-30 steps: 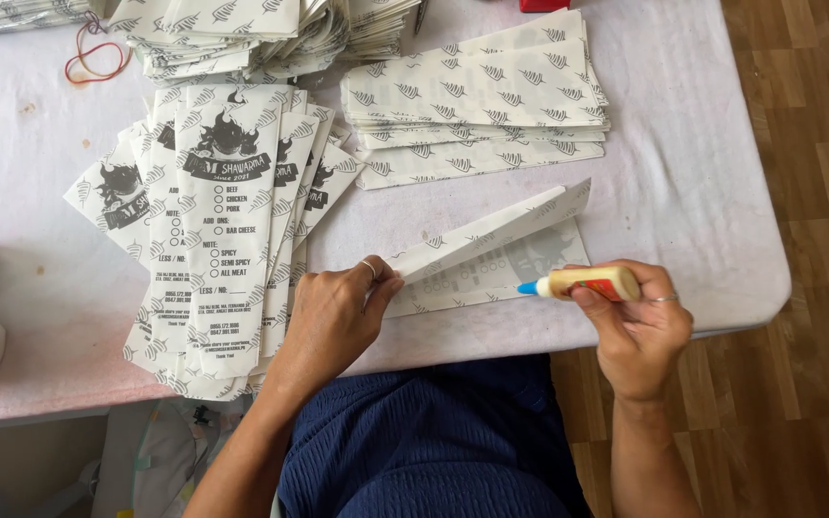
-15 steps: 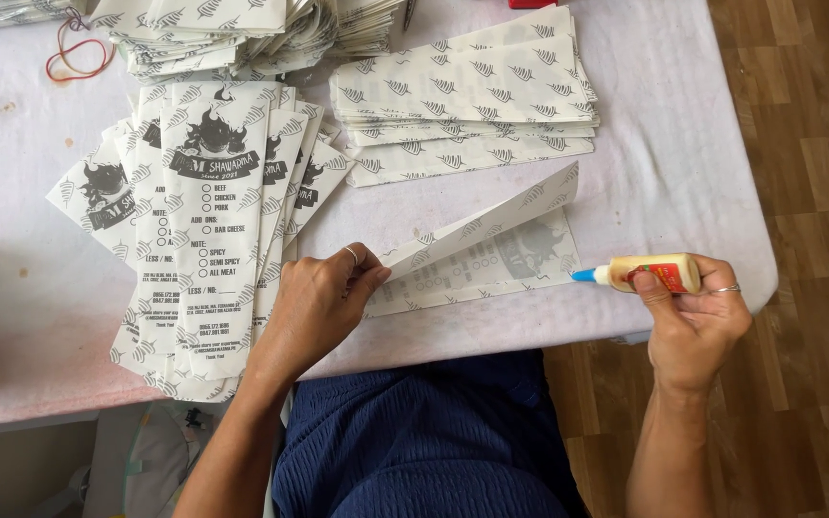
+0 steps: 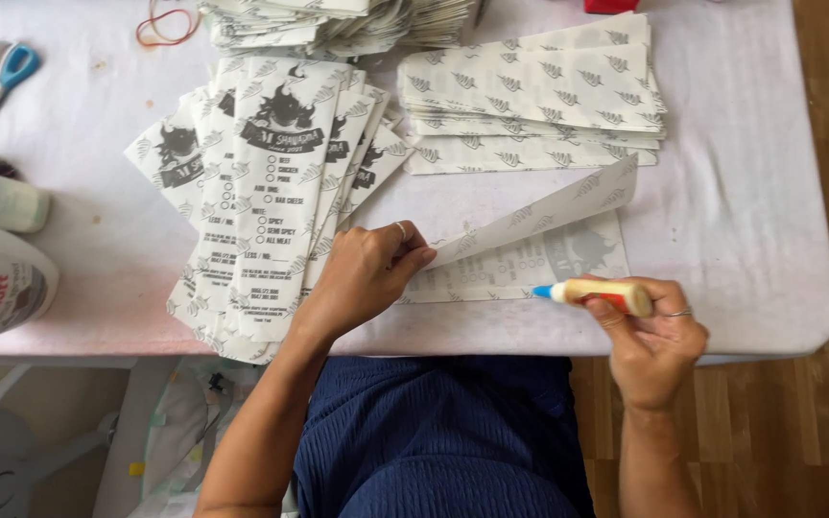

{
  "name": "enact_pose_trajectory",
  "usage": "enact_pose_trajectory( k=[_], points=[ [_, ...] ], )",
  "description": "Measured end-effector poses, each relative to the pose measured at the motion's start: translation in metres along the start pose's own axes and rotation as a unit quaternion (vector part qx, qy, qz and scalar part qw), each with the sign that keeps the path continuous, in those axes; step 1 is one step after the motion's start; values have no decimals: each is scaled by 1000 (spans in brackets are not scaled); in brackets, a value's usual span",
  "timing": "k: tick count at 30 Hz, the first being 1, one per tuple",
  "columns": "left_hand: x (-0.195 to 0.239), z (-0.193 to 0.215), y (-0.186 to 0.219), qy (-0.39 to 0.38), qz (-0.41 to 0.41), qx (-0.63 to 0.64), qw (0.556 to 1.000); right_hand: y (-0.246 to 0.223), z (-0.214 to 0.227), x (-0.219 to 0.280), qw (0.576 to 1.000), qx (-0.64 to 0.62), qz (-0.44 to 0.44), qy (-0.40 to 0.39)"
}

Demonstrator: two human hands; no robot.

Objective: Applying glue to the edges of printed paper sheets and folding them to create packaging sleeves.

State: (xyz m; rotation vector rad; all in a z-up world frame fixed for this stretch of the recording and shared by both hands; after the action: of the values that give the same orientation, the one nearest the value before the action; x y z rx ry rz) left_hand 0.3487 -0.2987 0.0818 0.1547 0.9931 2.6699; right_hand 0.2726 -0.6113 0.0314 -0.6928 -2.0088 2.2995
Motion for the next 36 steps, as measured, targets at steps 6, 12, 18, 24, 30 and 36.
enact_pose_trajectory(
  k=[6, 12, 18, 24, 30, 36],
  points=[
    [-5, 2, -2, 6, 1, 50, 999, -43, -89, 6, 992, -90, -7, -91],
    [-14, -5, -19, -3, 9, 80, 997, -36, -143, 20, 984, -120, 0, -131],
    [-3, -5, -6, -2, 11, 37, 999, 4, -65, 2, 985, -162, -53, -29],
    [14, -27, -9, 62, -72, -113, 989, 0, 66, -25, 989, -23, 17, 143],
    [16, -30, -13, 59, -58, -131, 988, 2, 81, -19, 991, 33, 3, 133],
    [21, -29, -8, 57, -80, -132, 986, 5, 61, -24, 992, 37, -60, 100]
  ],
)
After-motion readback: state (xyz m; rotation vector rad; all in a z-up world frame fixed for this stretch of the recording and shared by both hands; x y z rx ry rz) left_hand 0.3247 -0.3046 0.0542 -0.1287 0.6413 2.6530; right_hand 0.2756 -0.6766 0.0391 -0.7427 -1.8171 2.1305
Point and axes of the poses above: each hand's wrist, its own x-axis away from the middle knuckle, its own z-axis out of the back of the hand, y = z × x, the point moved 1 cm from there along -x, towards the middle knuckle, and after that the axes turned 5 degrees about -x, right-handed, at the moved point
